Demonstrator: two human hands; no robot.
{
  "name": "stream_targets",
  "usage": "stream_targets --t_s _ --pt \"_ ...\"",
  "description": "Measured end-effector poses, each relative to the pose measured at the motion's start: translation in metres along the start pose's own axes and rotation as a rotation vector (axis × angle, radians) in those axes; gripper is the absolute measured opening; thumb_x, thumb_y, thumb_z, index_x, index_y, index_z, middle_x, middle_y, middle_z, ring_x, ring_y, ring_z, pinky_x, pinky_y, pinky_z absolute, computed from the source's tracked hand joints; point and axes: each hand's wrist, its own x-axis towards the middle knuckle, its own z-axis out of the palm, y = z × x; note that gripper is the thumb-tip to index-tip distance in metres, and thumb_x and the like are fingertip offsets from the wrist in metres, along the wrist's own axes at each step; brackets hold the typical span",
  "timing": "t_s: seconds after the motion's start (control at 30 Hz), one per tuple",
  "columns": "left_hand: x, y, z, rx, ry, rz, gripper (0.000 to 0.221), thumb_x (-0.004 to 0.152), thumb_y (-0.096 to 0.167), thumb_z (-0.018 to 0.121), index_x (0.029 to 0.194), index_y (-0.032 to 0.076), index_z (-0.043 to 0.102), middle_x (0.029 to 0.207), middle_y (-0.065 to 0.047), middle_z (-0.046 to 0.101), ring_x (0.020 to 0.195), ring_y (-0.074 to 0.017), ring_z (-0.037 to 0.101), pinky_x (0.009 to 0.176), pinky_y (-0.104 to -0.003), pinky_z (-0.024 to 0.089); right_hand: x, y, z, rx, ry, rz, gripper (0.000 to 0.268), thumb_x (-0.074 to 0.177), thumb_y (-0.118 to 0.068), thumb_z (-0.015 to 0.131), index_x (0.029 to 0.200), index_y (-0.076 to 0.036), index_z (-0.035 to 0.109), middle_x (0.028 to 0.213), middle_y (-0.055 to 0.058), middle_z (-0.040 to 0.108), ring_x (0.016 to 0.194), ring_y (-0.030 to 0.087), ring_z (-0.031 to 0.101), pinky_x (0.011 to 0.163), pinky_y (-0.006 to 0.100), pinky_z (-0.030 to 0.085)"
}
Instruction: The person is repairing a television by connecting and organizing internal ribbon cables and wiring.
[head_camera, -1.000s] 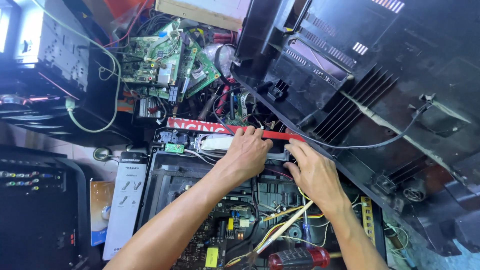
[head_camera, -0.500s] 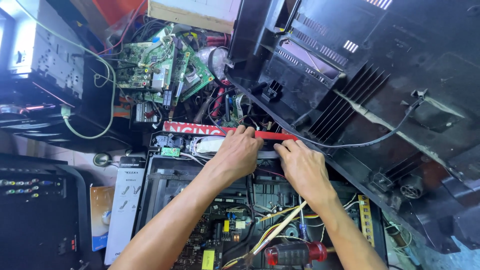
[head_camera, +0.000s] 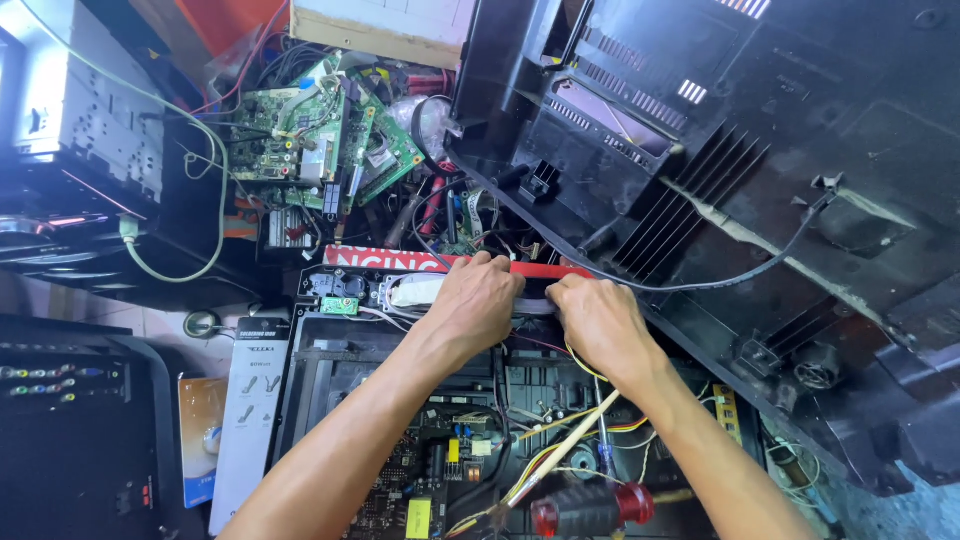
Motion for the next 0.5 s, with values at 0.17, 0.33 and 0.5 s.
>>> stream_targets --t_s 0.17,0.33,0.5 --pt "-0.002 -0.012 -0.02 -0.222 0.024 -0.009 0.019 0.082 0.013 0.067 0.099 0.008 0.075 0.093 -0.014 0.073 0.094 -0.0369 0.069 0.079 -0.048 0.057 -0.006 -0.005 -0.004 0.064 0.072 -0.015 0.007 0.089 -0.025 0.061 0.091 -0.023 0.067 0.099 -0.004 0.07 0.094 0.024 0.072 0.069 0.04 0.06" --pt "-0.006 -0.016 -0.04 -0.409 0.097 -0.01 0.019 0.09 0.012 0.057 0.098 0.004 0.072 0.091 -0.018 0.071 0.092 -0.0414 0.071 0.078 -0.049 0.059 -0.006 -0.005 -0.005 0.1 0.092 -0.04 0.009 0.089 -0.024 0.06 0.095 -0.022 0.066 0.102 -0.002 0.07 0.098 0.024 0.07 0.071 0.039 0.06" --pt "-0.003 -0.021 -0.035 -0.341 0.121 -0.01 0.019 0.09 0.019 0.062 0.094 0.003 0.071 0.09 -0.019 0.066 0.093 -0.0436 0.068 0.078 -0.053 0.058 -0.007 -0.005 -0.013 0.139 0.107 -0.064 0.011 0.093 -0.022 0.054 0.096 -0.021 0.064 0.103 -0.002 0.067 0.097 0.025 0.069 0.069 0.038 0.06"
